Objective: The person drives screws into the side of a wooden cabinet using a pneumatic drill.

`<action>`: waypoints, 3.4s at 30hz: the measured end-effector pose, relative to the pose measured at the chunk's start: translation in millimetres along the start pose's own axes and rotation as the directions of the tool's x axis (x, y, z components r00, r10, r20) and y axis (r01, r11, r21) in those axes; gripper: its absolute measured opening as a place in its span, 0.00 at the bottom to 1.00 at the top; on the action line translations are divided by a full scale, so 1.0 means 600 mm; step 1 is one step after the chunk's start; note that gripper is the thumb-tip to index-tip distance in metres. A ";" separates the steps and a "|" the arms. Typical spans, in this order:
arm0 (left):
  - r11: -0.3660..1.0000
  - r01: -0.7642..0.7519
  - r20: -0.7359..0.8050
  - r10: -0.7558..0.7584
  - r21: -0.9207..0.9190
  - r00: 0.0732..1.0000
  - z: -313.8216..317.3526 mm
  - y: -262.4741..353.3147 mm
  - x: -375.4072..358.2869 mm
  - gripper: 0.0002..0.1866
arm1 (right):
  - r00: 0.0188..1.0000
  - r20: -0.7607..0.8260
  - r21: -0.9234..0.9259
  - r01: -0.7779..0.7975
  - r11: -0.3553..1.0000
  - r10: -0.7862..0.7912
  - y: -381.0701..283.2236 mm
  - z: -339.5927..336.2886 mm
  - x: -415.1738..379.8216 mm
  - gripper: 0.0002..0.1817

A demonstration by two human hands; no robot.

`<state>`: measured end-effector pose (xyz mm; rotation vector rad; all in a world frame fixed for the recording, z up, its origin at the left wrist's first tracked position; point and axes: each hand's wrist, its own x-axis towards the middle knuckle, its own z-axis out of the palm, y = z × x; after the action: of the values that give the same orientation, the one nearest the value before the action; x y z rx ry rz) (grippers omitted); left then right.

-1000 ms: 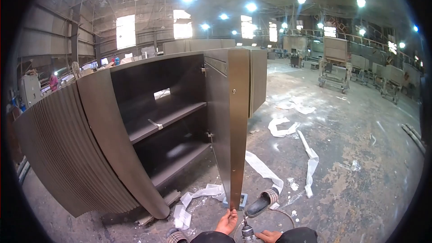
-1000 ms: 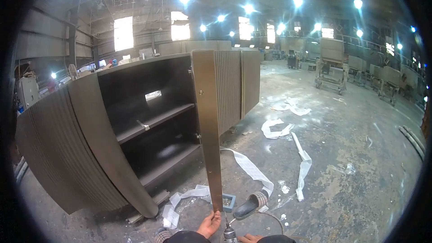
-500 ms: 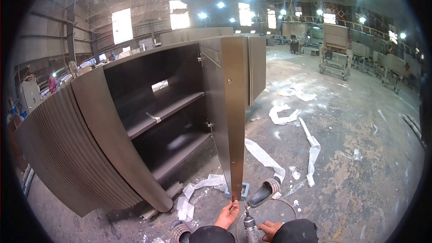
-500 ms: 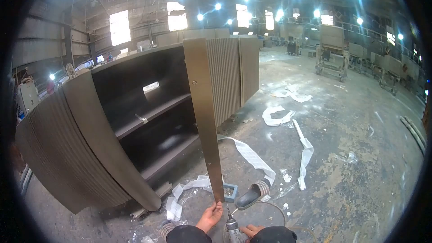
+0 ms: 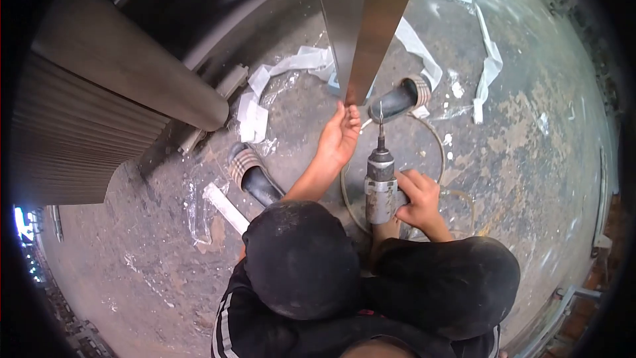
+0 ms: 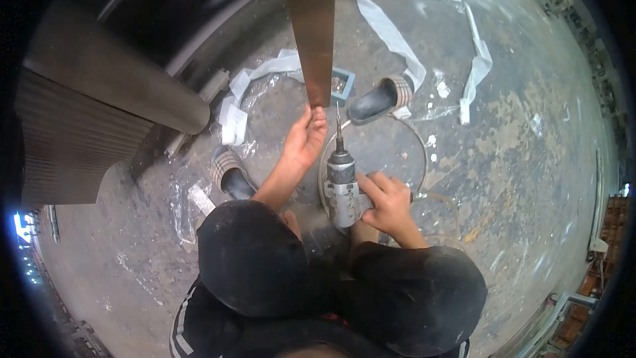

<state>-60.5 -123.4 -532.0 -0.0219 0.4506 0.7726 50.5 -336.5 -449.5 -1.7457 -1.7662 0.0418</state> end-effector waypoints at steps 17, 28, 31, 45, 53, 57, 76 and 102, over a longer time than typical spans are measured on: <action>0.985 -0.160 -0.130 0.168 0.068 0.977 0.029 -0.027 -0.020 0.11 | 0.989 0.150 0.010 -0.012 1.000 0.011 -0.001 -0.004 0.026 0.35; 0.931 -0.153 -0.108 0.199 0.332 0.974 0.001 -0.027 -0.004 0.21 | 0.978 0.204 0.015 -0.051 0.999 0.047 -0.006 -0.005 0.040 0.35; 0.955 -0.194 -0.101 0.221 0.225 0.970 0.018 -0.027 -0.020 0.11 | 0.974 0.219 0.035 -0.071 0.997 0.061 -0.007 -0.007 0.042 0.34; 0.974 -0.159 -0.006 0.162 0.164 0.987 -0.005 -0.029 -0.006 0.15 | 0.968 0.238 0.057 -0.097 0.994 0.081 -0.006 -0.012 0.050 0.34; 0.968 -0.172 0.083 0.160 0.182 0.984 -0.003 -0.033 -0.009 0.17 | 0.968 0.234 0.061 -0.102 0.993 0.085 -0.008 -0.014 0.053 0.34; 0.971 -0.159 0.018 0.158 0.179 0.987 0.000 -0.030 -0.008 0.17 | 0.968 0.235 0.065 -0.100 0.993 0.082 -0.008 -0.016 0.055 0.34; 0.856 -0.316 -0.067 0.373 0.410 0.925 0.023 -0.048 -0.014 0.21 | 0.964 0.246 0.064 -0.115 0.991 0.097 -0.013 -0.018 0.058 0.33; 0.863 -0.309 -0.100 0.376 0.400 0.921 0.039 -0.045 -0.026 0.22 | 0.967 0.234 0.075 -0.123 0.990 0.102 -0.016 -0.016 0.063 0.32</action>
<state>-43.1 -149.1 -508.1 0.3644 0.7814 1.0297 49.9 -307.1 -421.7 -1.8346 -1.7930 0.3791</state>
